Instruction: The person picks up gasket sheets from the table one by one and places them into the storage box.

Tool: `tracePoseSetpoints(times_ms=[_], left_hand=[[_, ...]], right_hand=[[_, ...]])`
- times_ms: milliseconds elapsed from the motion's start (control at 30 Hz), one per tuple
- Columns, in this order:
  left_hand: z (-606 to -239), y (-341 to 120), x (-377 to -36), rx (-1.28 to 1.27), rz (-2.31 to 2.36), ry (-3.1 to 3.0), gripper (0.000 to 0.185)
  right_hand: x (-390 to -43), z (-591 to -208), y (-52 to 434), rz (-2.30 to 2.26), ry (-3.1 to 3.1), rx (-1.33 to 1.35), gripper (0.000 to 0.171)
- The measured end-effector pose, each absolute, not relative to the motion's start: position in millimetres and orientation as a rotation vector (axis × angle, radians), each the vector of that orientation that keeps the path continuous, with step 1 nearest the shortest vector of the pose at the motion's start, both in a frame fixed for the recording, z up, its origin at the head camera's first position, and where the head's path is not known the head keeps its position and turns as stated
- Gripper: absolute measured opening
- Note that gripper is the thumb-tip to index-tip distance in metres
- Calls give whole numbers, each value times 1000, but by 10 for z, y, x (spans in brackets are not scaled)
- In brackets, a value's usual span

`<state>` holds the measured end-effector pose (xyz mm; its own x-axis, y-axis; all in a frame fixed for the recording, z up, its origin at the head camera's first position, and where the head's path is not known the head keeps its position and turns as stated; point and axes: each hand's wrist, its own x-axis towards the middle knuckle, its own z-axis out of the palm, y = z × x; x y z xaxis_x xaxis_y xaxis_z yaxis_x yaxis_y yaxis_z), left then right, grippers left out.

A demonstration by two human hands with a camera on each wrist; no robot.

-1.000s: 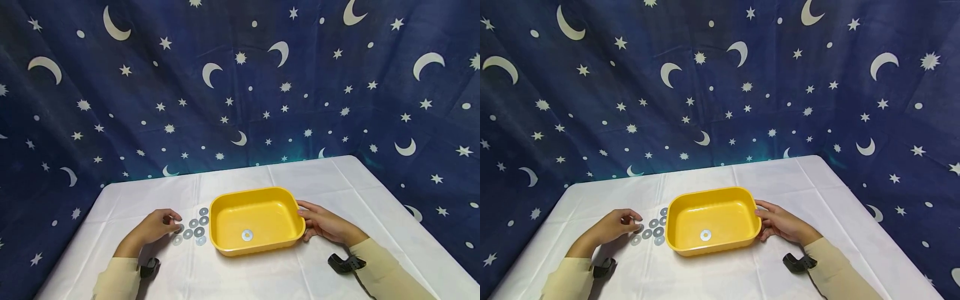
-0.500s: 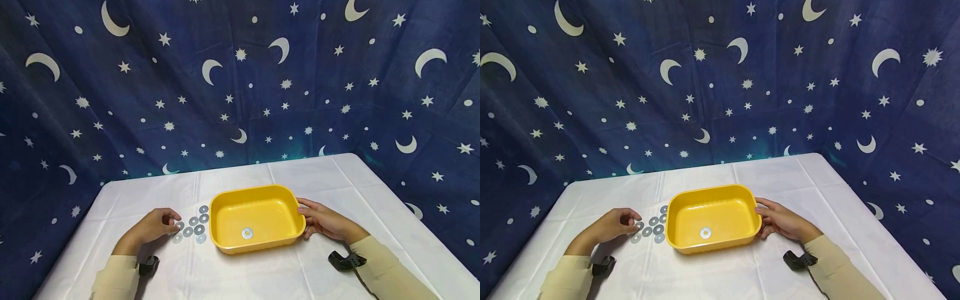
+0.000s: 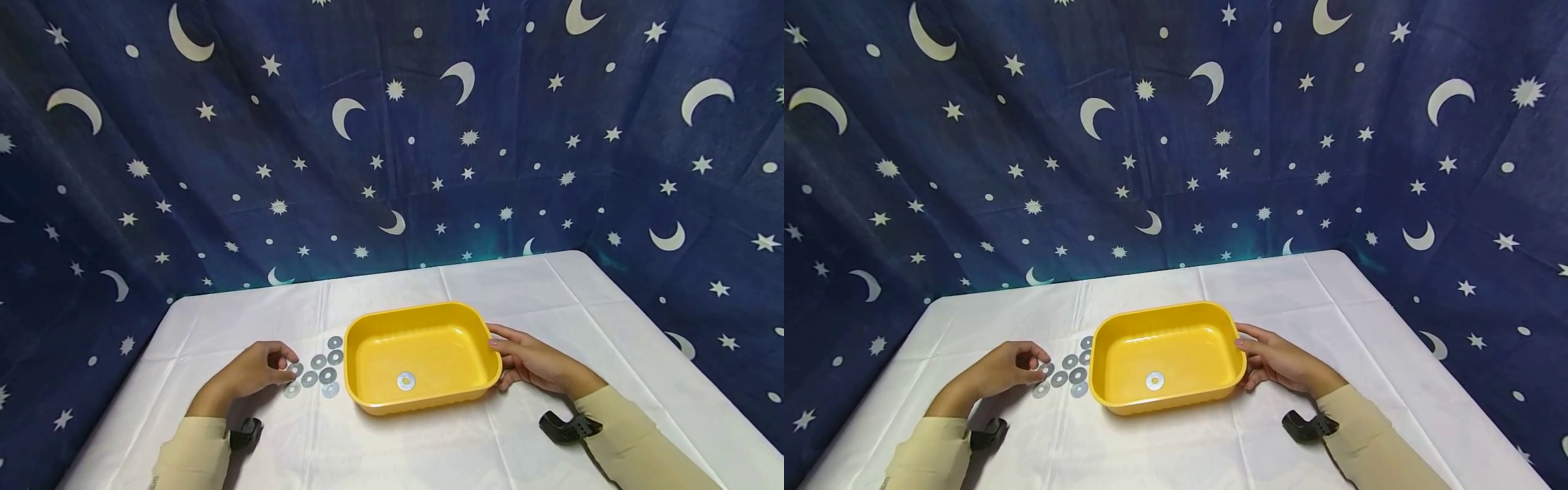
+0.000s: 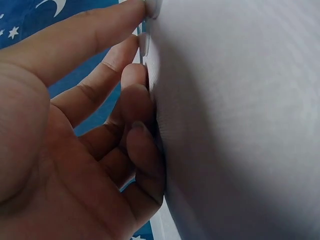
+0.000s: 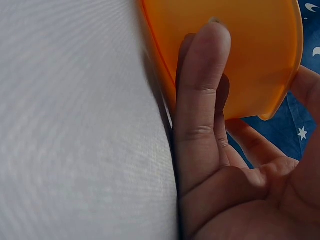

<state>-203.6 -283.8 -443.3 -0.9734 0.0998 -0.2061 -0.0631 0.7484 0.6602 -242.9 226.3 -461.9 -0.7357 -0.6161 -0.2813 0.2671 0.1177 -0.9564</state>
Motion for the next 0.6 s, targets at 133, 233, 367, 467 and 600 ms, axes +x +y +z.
tracePoseSetpoints(times_ms=[133,233,367,467,600], left_hand=[[-4435,-2833,-2043,17,1027,2722,24],[-4431,-2829,-2045,27,1011,2731,24],[-4438,-2828,-2038,75,991,2733,25],[-4444,-2830,-2034,102,974,2740,26],[-4444,-2835,-2032,129,974,2747,27]], right_hand=[[-2435,-4617,2264,-1694,1733,-345,73],[-2442,-4617,2270,-1692,1734,-346,72],[-2444,-4623,2280,-1689,1740,-345,72],[-2439,-4629,2280,-1689,1737,-348,72],[-2434,-4632,2274,-1694,1732,-348,73]])
